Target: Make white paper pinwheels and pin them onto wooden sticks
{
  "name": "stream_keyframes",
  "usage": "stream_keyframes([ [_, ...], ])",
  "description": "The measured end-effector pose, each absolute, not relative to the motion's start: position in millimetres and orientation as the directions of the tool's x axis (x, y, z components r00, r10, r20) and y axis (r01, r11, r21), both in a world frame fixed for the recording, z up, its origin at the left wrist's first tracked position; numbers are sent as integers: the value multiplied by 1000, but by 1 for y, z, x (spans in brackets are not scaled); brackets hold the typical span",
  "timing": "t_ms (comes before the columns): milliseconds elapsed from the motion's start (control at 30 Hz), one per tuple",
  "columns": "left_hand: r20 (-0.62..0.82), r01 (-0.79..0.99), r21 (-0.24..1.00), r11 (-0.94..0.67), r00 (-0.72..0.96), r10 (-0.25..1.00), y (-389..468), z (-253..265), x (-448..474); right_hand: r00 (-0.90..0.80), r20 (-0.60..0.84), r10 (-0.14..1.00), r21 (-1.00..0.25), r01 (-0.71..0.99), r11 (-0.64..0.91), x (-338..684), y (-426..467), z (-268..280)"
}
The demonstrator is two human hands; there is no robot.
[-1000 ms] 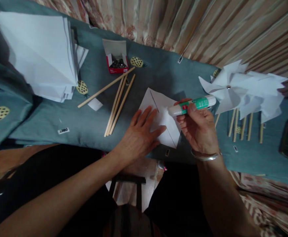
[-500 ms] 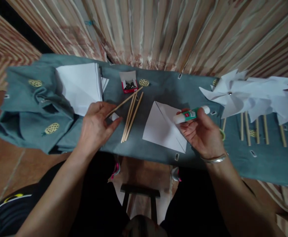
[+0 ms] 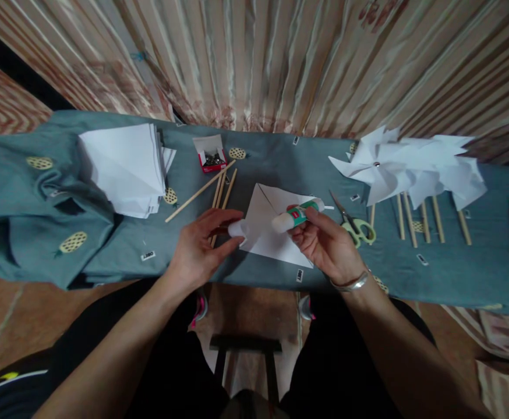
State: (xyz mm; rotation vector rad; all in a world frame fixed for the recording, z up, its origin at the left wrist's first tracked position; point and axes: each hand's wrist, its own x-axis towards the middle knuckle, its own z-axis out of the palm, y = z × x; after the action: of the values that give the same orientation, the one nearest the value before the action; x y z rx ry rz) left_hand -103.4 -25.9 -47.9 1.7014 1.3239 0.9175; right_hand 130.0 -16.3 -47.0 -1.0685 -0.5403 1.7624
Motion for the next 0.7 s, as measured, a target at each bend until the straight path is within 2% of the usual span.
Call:
stream_keyframes([
  [167,34,319,943,-98,198,980,-28,-51,-85,-255,-379,889,-758,-466,-457,126,-21,-49],
  [700,42,302,947,-108,218,975,-29,-48,-83,-178,-385,906,-782,-459,-422,120,-23,-51],
])
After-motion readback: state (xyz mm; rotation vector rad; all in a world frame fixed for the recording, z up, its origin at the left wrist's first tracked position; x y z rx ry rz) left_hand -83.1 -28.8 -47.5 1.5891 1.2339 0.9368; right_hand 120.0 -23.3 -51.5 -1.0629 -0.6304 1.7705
